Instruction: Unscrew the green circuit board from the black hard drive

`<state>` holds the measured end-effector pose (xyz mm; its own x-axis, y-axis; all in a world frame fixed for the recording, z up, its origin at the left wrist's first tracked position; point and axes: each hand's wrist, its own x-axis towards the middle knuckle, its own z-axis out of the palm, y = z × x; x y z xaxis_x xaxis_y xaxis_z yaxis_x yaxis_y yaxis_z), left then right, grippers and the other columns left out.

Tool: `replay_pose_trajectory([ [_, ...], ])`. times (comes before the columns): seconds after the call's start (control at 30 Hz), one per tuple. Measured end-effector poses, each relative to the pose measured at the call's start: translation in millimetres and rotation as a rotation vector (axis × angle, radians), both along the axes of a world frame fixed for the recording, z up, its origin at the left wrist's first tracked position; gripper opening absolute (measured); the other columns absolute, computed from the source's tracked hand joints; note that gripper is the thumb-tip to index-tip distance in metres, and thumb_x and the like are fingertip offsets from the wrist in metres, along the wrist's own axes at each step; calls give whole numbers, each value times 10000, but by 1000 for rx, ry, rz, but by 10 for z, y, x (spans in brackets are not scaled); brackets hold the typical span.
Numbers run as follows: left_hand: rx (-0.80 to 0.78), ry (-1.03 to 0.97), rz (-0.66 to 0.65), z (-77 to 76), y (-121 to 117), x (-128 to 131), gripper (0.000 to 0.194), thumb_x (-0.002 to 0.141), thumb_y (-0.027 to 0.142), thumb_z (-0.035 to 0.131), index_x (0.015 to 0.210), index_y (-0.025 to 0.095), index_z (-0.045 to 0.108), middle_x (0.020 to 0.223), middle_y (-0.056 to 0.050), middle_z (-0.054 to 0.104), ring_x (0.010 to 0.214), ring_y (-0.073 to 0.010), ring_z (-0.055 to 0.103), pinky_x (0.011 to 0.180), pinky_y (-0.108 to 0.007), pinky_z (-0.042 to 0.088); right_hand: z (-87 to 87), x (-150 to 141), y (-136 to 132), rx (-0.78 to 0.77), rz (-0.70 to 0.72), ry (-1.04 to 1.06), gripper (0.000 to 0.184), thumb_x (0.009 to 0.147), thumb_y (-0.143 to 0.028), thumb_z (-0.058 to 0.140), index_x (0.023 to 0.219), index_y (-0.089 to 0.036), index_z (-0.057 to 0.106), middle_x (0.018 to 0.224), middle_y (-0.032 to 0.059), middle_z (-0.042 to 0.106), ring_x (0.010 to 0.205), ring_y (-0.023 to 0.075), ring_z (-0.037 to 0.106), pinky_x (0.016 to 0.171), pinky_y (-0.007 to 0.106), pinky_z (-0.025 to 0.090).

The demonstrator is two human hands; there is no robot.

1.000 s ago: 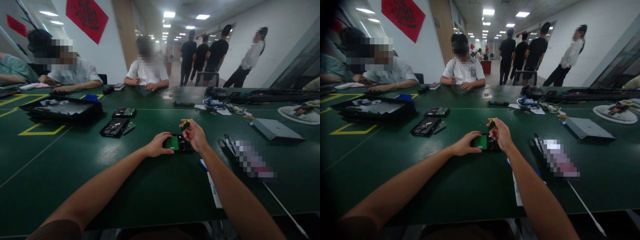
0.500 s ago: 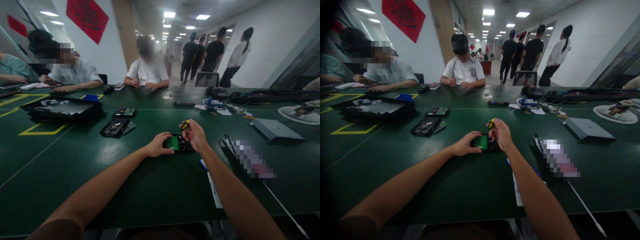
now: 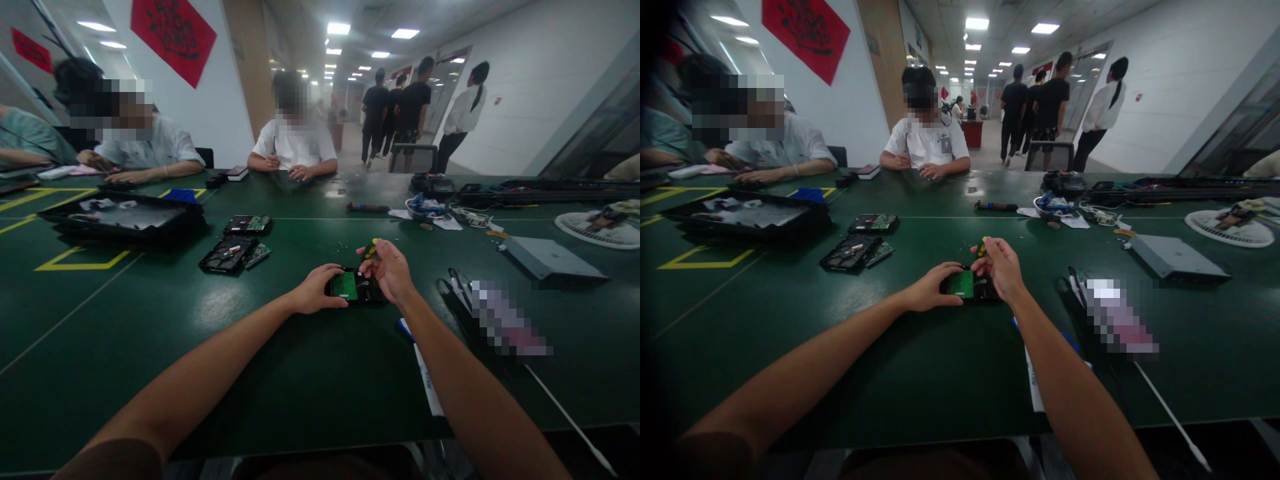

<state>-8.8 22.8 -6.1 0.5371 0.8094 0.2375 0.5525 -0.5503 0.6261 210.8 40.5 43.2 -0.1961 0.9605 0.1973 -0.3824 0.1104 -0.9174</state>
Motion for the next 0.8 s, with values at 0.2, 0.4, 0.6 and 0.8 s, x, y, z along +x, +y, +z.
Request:
replay_pose_trajectory([
  [0.2,-10,-13,5,11,-10,7,848,715,594,802,1421,216,524,1501,-159,481,1395,-355,455,1173,-527,356,30,30,2,-28,-3,-26,430,885,-607,626,1088,-233,690,936,30,707,546,93,617,412,221,389],
  [0.4,-15,-13,3,-2,-4,-1,838,716,590,803,1418,225,528,1508,-154,478,1407,-359,441,1173,-538,348,11,33,16,4,-46,-57,332,821,-519,751,938,-223,657,832,-1,695,515,79,572,368,196,321],
  [0.6,-7,-7,15,-5,-11,4,866,702,593,815,1422,207,526,1499,-168,483,1405,-362,444,1175,-530,351,-9,20,22,13,-5,22,339,865,-541,696,952,-225,606,971,35,730,589,113,663,450,216,447],
  [0.8,-16,0,6,28,-17,-4,849,722,603,797,1423,204,532,1504,-164,478,1390,-353,461,1171,-518,366,29,22,2,-3,0,-9,413,883,-584,639,1091,-231,687,973,36,708,556,95,620,413,219,388],
])
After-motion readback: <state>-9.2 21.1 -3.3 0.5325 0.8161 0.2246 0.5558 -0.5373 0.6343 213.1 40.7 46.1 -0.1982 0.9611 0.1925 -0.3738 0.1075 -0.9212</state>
